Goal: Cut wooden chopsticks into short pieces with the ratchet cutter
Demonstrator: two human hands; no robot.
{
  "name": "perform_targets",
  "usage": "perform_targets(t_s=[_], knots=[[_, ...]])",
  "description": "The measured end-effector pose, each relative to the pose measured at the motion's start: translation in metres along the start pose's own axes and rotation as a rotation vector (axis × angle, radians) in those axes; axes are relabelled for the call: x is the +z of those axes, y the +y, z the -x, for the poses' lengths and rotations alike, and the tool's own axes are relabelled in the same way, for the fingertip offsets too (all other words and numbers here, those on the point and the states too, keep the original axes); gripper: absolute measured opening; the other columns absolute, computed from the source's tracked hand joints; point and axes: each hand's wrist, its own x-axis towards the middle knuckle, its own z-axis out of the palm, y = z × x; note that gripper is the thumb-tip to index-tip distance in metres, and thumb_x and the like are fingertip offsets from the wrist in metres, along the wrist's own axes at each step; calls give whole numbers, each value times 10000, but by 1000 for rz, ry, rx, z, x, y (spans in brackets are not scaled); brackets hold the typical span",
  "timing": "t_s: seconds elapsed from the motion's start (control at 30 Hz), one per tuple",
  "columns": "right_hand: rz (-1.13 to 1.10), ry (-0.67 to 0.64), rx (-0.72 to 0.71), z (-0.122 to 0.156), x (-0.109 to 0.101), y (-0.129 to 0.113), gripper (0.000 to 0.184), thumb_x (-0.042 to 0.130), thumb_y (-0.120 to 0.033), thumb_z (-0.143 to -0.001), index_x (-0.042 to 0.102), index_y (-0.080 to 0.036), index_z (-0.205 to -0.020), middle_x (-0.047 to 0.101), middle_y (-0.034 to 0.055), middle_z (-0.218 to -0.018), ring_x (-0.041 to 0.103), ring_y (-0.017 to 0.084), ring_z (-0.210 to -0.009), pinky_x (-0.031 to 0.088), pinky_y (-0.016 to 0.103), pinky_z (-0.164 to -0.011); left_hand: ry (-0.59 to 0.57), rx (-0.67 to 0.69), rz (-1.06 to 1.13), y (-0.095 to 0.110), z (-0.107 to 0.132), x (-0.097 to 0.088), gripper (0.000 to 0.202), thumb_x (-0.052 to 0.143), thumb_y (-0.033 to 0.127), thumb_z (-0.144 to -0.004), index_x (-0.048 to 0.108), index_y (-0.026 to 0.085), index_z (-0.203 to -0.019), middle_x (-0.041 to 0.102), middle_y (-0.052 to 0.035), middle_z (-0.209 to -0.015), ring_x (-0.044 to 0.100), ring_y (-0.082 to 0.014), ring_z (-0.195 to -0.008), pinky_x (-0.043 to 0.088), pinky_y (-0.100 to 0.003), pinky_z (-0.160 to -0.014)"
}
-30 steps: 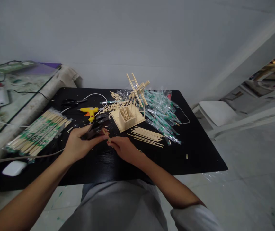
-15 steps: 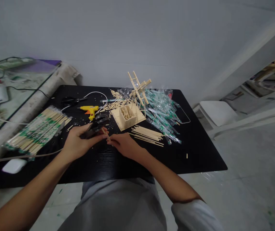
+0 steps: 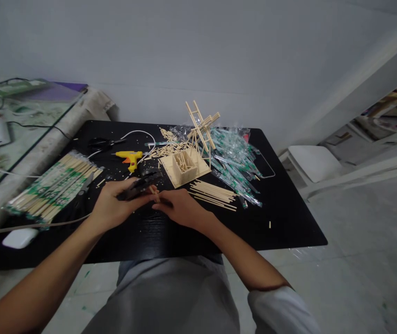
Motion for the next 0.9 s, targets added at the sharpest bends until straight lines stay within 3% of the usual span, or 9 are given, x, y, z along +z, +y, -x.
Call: perform_targets(t_s=[0.2, 0.43, 0.57, 0.7, 0.9], knots=[[-65, 86, 1, -2, -6, -9, 230, 646, -301, -1014, 752, -170, -857, 669, -27, -665, 532, 108, -578, 376, 216, -589, 17, 0, -22, -1, 1, 0, 181, 801, 349, -838, 793, 196, -935, 800, -6, -848, 696, -144, -714, 539, -251, -662], [-69, 140, -52, 0, 4, -6, 212, 642, -290, -1021, 791, -180, -917, 755, 5, -734, 634, 123, -612, 443, 213, -635, -9, -12, -107, 10, 5, -9, 182, 730, 376, -900, 764, 221, -989, 789, 5, -903, 700, -154, -778, 536, -251, -715], [-119, 152, -34, 0, 4, -7, 159, 672, -274, -1003, 802, -192, -965, 823, 27, -891, 752, 153, -760, 513, 217, -734, -27, -48, -342, 23, 13, -36, 217, 588, 400, -973, 673, 219, -1059, 744, -9, -904, 662, -165, -745, 522, -271, -720], [-150, 170, -25, -1, 5, -7, 139, 674, -253, -999, 803, -202, -1004, 835, 45, -1012, 788, 179, -881, 547, 236, -802, -15, -112, -700, 20, 26, -60, 420, 536, 495, -954, 590, 173, -1218, 720, -119, -1046, 687, -282, -881, 541, -397, -795], [-100, 172, -67, -3, 4, -8, 156, 674, -256, -1003, 787, -183, -923, 823, 31, -891, 748, 151, -749, 502, 221, -723, -138, -69, -981, 16, 39, -61, 420, 508, 405, -953, 556, 155, -1287, 677, -205, -1136, 665, -378, -999, 535, -499, -862]])
